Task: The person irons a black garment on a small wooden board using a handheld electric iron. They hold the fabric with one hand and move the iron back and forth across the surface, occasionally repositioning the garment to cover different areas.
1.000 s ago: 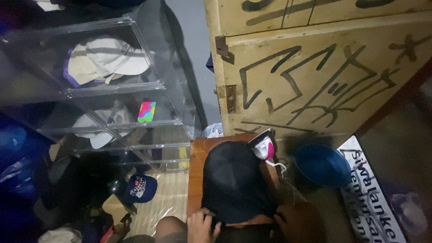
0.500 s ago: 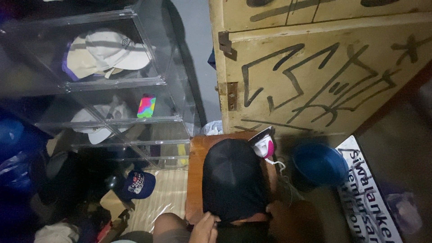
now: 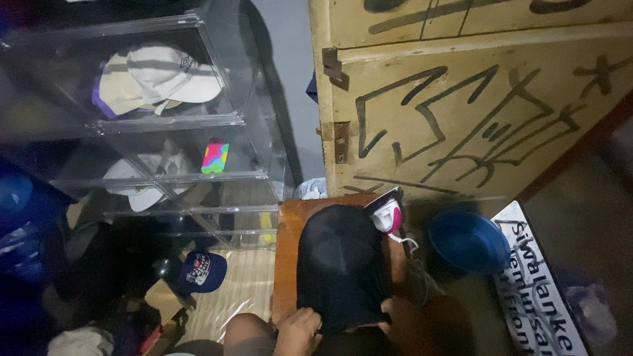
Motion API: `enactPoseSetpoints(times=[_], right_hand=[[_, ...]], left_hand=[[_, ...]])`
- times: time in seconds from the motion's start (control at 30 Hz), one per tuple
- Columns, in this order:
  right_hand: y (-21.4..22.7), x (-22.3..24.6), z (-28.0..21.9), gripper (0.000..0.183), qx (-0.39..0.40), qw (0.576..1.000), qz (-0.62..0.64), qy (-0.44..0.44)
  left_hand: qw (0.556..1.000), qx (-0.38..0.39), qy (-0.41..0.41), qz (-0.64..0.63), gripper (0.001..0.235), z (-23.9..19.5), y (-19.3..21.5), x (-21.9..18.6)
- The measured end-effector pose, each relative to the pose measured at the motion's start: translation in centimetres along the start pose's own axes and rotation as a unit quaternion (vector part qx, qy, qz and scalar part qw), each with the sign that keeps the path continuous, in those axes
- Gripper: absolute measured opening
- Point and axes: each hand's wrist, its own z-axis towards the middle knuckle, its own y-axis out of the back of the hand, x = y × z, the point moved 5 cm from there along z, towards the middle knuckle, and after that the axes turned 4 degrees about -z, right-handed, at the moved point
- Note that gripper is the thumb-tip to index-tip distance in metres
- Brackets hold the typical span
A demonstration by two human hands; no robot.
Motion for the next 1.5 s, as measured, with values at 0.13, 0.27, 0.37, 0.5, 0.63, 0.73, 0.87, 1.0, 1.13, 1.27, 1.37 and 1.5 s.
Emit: enactPoseSetpoints(times=[0.13,0.27,0.37,0.5,0.63,0.73,0.87,1.0,1.13,1.27,1.37,1.5], right_hand=[[-9.1,-3.3,7.9,0.031,-0.155,0.974,0.140,0.091],[-2.0,-1.2,1.8,0.022,-0.051,0.988,0.147,-0.008],[-6.2,-2.2,4.7,0.024,-0.086,0.987,0.134,-0.012],[-4.6,-0.9,3.3,0.018,0.057,0.990,0.095,-0.084],[-5.6,-0.7,4.7,0.017,0.039,0.999,-0.025,-0.006],[-10.9,-2.7,8.1,0.023,-0.108,0.990,-0.020,0.092],[-13.9,-4.3,11.2,0.036,-0.247,0.964,-0.004,0.100],[-12.0,-4.4,9.8,0.038,-0.129,0.990,0.000,0.059],[-11.3,-3.6,9.1,0.026,-0.298,0.948,-0.014,0.109],[-10.8,-3.7,8.9,0.025,-0.453,0.879,0.036,0.142],[-4.4,-1.4,4.3,0.051,-0.135,0.989,0.049,-0.028],[-8.6,-3.8,9.1,0.072,-0.157,0.944,0.285,-0.047]], left_hand=[[0.999,-0.019,0.019,0.032,0.029,0.2,-0.1,-0.2],[1.000,0.015,0.010,-0.017,0.024,0.2,-2.1,1.2],[0.989,-0.129,-0.065,-0.027,0.035,-0.5,-3.3,1.7],[0.989,-0.149,-0.023,-0.006,0.023,-0.7,-5.5,2.4],[0.976,-0.213,-0.050,0.018,0.027,-1.2,-5.5,1.8],[0.981,-0.190,-0.031,0.014,0.029,-1.3,-3.9,0.7],[0.992,-0.116,-0.021,0.039,0.025,-1.2,-3.5,1.7],[0.991,-0.117,-0.054,0.032,0.016,-1.8,-2.3,0.8],[0.984,-0.149,-0.080,0.048,0.023,-2.0,-2.1,0.2],[0.981,-0.155,-0.042,0.110,0.039,-1.5,-3.8,1.3],[0.994,0.036,0.098,0.029,0.050,-0.8,-3.3,1.2],[0.980,0.125,0.102,-0.114,0.063,-0.9,-5.6,3.2]])
